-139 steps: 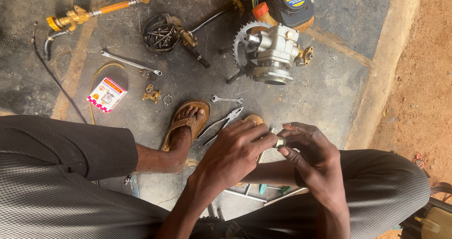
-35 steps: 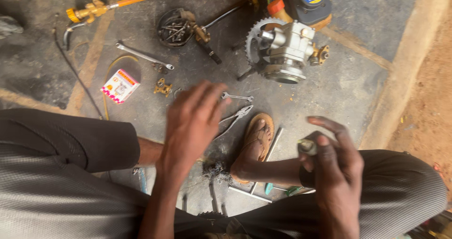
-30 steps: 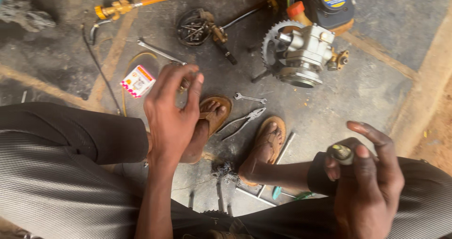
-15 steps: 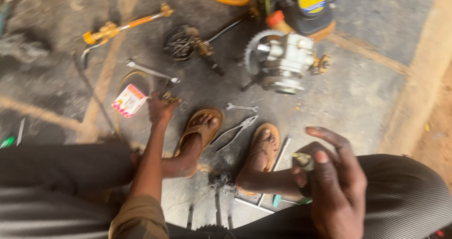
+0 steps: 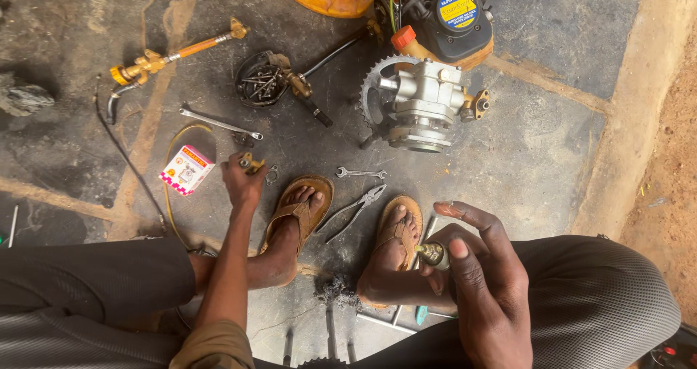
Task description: The person sits on the ground and assembles a small mechanical component by hand, inserting a cylindrical piece into a brass housing. Tools and a small engine are visible nearby.
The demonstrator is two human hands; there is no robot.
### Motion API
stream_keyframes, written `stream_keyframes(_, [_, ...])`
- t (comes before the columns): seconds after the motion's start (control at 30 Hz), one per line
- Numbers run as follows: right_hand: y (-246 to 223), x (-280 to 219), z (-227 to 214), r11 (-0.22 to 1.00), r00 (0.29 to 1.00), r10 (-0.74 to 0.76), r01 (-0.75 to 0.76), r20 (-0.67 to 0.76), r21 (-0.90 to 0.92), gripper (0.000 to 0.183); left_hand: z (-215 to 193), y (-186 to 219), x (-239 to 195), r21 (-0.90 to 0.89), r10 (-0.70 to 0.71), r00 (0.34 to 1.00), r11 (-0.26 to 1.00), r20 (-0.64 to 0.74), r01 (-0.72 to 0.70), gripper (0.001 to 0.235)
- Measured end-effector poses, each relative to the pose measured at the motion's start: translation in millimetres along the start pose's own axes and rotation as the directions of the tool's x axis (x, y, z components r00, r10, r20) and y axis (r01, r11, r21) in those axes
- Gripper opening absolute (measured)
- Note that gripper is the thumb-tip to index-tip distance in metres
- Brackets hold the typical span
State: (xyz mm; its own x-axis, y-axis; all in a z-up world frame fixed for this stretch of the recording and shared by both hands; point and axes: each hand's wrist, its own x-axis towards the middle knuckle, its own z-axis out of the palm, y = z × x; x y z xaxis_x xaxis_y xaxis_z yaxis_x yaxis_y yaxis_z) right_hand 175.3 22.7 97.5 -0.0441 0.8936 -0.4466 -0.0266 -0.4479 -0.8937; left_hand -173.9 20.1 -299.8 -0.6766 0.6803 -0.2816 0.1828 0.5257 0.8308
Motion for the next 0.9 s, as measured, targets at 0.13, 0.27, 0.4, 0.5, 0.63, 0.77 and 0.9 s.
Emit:
stream_keyframes(0.13, [-3.1, -6.6, -1.4, 0.998, 0.996, -0.064, 0.063, 0.058, 0.023, 0.039, 15.5, 72.2, -12.7, -0.288, -0.229, 0.967, 0.924, 0.108, 0.251, 0.055])
stream_keyframes(0.27, [-9.6, -12.8, -1.5, 0.997, 0.998, -0.065, 0.063, 0.028, 0.048, 0.038, 22.9, 189.6, -77.0, -0.634, -0.170, 0.901, 0.658, 0.400, 0.406, 0.062])
stream_keyframes(0.4, [-15.3, -17.9, -2.8, 0.997, 0.997, -0.076, 0.077, -0.015, 0.014, 0.038, -3.7, 282.4, -156.4, -0.648, 0.020, 0.845, 0.651, 0.535, 0.395, 0.073])
stream_keyframes(0.5, [-12.0, -25.0, -6.8, 0.996, 0.996, -0.088, 0.088, -0.012, 0.032, 0.038, -39.7, 308.9, -192.1, -0.647, 0.180, 0.776, 0.679, 0.605, 0.348, 0.060])
stream_keyframes(0.63, [-4.4, -29.9, -7.1, 0.972, 0.971, -0.221, 0.227, 0.089, -0.064, 0.039, -71.8, 314.9, -213.6, -0.607, 0.190, 0.772, 0.737, 0.607, 0.296, 0.035])
stream_keyframes(0.77, [5.0, -35.2, -2.6, 0.951, 0.948, -0.278, 0.295, 0.156, -0.095, 0.044, -85.8, 304.5, -227.3, -0.616, 0.172, 0.790, 0.728, 0.588, 0.300, 0.029])
stream_keyframes(0.9, [15.3, -36.8, 3.8, 0.933, 0.930, -0.314, 0.339, 0.190, -0.121, 0.048, -93.9, 297.8, -232.1, -0.607, 0.154, 0.739, 0.689, 0.656, 0.395, 0.032])
